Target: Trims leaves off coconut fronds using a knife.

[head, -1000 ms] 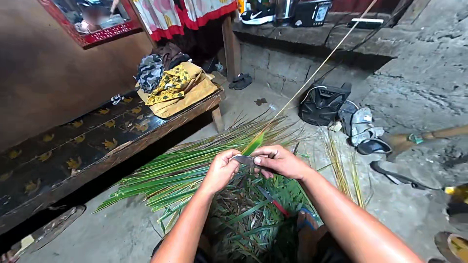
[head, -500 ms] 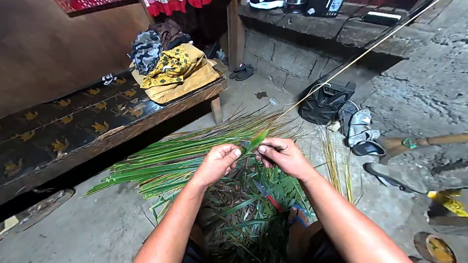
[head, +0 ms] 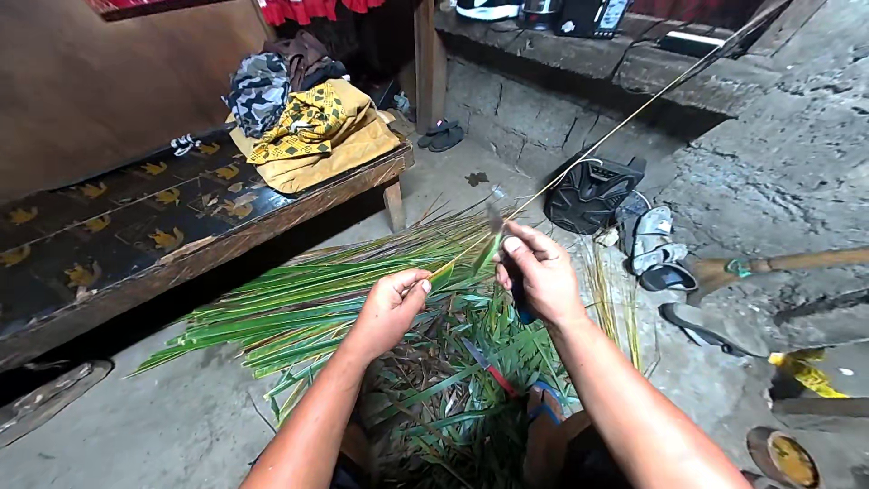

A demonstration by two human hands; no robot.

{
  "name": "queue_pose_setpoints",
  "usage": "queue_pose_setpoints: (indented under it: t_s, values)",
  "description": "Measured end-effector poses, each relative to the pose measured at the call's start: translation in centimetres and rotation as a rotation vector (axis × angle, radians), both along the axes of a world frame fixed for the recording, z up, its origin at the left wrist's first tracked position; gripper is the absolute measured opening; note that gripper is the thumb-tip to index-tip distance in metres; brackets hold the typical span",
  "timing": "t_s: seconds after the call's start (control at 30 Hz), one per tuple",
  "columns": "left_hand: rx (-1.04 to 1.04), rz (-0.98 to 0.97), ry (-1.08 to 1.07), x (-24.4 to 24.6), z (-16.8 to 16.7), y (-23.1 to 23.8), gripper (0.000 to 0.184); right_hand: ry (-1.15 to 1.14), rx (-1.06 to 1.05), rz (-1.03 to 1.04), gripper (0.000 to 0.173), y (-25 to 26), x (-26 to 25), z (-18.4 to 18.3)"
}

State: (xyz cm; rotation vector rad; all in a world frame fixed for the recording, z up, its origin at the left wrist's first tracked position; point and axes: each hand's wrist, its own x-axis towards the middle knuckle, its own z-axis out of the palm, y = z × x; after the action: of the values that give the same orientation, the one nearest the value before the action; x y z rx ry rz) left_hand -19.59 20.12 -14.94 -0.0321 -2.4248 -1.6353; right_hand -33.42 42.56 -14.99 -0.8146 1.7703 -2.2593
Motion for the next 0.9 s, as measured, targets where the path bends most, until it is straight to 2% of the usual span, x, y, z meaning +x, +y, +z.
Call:
queue_pose_setpoints:
  t_s: [0.13, 0.3, 0.47, 0.6, 0.73, 0.8, 0.9]
  values:
    - [-0.12, 0.022, 0.027, 0.3, -0.4, -0.5, 0.028, -0.066, -0.004, -0.015, 0.037, 0.0, -0.2, 0.0]
    - [-0.426, 0.045, -0.007, 0.5, -0.8, 0.1, 0.042, -0.245, 0.062, 0.088, 0.038, -1.2, 1.1, 0.1]
    - [-0.511, 0.054, -0.001, 0.0, -1.4, 0.4, 0.047, -0.387, 0.191, 0.358, 0.042, -1.8, 3.1, 0.2]
    - [-0.458, 0.005, -0.017, 0.0, -1.5, 0.4, 0.052, -0.432, 0.076, 0.278, 0.036, -1.3, 2.0, 0.3]
    - [-0.233, -0.022, -0.077, -0.1, -1.5, -0.3, 0.033, -0.407, 0.015, 0.144, 0.034, -0.3, 0.4, 0.8]
    - [-0.221, 0.0, -0.07, -0.3, -1.5, -0.3, 0.032, -0.38, 0.073, 0.201, 0.033, -0.1, 0.7, 0.4]
    - [-0.346, 0.07, -0.028, -0.6, -1.9, -0.1, 0.038, -0.337, 0.225, 0.396, 0.029, -0.8, 2.1, -0.6]
